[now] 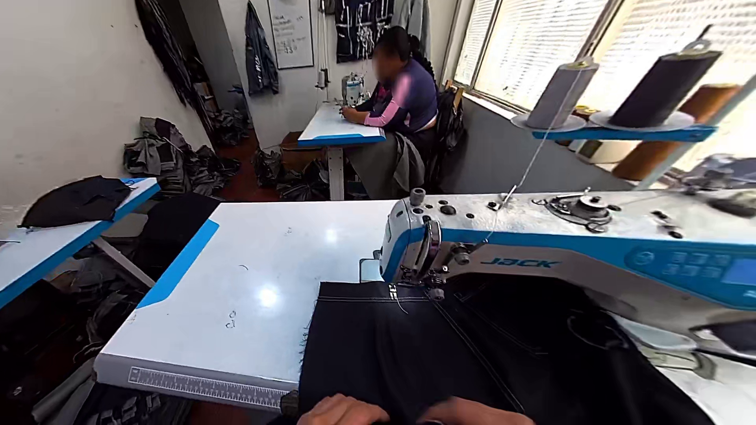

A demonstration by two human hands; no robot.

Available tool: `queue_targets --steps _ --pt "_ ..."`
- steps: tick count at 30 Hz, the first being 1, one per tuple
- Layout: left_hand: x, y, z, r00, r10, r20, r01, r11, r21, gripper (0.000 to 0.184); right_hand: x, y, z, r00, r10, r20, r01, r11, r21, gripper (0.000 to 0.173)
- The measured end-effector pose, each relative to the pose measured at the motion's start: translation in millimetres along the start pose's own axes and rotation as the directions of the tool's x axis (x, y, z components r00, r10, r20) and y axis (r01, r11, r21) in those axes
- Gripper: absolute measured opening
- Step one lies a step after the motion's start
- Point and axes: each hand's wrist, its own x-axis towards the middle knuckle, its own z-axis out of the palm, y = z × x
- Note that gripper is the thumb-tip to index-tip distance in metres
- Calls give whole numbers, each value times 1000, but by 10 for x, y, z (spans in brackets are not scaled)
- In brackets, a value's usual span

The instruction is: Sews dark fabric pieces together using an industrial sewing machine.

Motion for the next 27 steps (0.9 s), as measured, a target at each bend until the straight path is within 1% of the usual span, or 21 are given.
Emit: queue_targets --steps 1,2,4,5,6,8,10,12,14,16,18,20,21,22,24,27 --pt "13 45 -19 998 -10 -65 10 1000 -2 32 104 4 180 999 -41 -27 42 999 31 22" --pt "42 89 -29 988 -22 -154 21 1000 -4 33 203 -21 317 997 -49 -54 51 998 35 22" --pt "84 90 -71 951 -89 -297 72 995 -70 39 326 -52 410 997 -25 -70 26 1000 14 32" --pt "80 27 -102 931 -130 -342 90 987 -130 42 340 -31 392 999 -3 -46 4 1000 13 39" --pt "57 -66 -144 917 -162 -365 94 976 -198 43 325 10 365 1000 18 -18 -17 1000 21 42" --pt "-10 -258 -220 906 -203 -372 91 950 -298 35 240 124 342 998 65 -18 -63 995 76 41" --pt "-59 -378 -241 896 -239 -375 103 932 -348 27 141 217 378 987 120 -107 -101 981 169 33" --pt "-64 -398 -224 878 -305 -368 136 898 -418 26 96 234 425 968 149 -203 -94 962 257 25" --pt "-32 -395 -198 865 -342 -366 149 873 -465 29 104 248 475 947 130 -294 -47 960 275 17" --pt "2 -393 -191 862 -348 -368 152 871 -467 32 120 291 513 922 113 -370 -21 970 244 10" --pt "17 -402 -206 873 -328 -360 151 885 -441 35 132 323 540 900 148 -410 -49 969 241 11" --pt "25 -427 -225 887 -295 -354 152 913 -379 35 133 339 563 881 195 -431 -94 965 244 20" --pt "33 -435 -235 893 -277 -356 153 928 -340 35 132 355 574 874 195 -444 -104 970 221 24" --pt "44 -436 -246 897 -257 -360 156 945 -287 35 129 382 587 868 173 -465 -100 979 179 27" --pt "80 -422 -274 906 -201 -372 169 979 -117 33 131 447 599 852 85 -517 -55 996 74 23" --pt "142 -403 -313 930 -103 -352 162 976 144 26 138 473 557 837 -7 -548 -39 997 -73 17"
